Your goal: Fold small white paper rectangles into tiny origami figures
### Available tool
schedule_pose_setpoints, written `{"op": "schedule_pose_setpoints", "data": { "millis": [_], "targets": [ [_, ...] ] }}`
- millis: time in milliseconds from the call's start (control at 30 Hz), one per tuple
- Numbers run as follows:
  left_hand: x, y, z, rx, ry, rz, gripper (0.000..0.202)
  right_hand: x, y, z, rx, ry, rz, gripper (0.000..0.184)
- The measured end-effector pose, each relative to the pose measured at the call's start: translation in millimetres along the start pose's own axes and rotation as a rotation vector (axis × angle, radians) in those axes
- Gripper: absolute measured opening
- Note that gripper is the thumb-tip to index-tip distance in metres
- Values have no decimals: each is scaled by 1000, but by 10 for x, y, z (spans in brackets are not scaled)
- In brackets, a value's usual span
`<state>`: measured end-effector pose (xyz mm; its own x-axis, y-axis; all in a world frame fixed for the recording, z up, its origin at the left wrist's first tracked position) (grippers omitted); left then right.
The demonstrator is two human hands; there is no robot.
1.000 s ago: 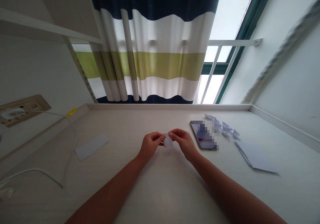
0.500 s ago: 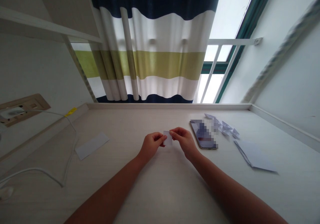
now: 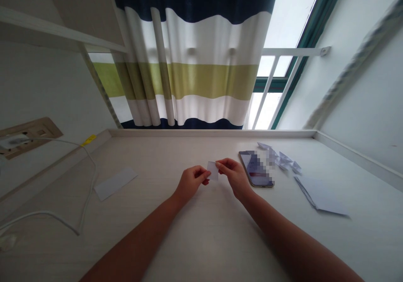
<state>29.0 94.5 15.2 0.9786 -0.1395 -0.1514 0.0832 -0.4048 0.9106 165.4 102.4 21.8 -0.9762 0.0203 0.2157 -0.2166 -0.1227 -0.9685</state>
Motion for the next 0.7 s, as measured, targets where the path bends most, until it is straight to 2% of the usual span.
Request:
{"op": "schedule_pose_setpoints", "data": {
  "millis": [367, 700],
  "targets": [
    [16, 36, -8, 79, -37, -102, 21, -20, 34, -19, -1, 4, 19, 16],
    [-2, -34, -45, 42, -6, 115, 21, 153, 139, 11, 133, -188, -108, 26]
  ]
}}
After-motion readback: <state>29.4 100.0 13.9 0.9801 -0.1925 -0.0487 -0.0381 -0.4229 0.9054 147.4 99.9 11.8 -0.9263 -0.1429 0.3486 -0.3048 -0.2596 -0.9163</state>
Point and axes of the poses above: each hand's wrist, its own z-axis away from the middle knuckle, its own x-axis out of the palm, y = z × x, the point moved 9 cm from there along -z, towards the middle knuckle, and after that the axes turned 14 degrees about x, right-handed, at the moved point
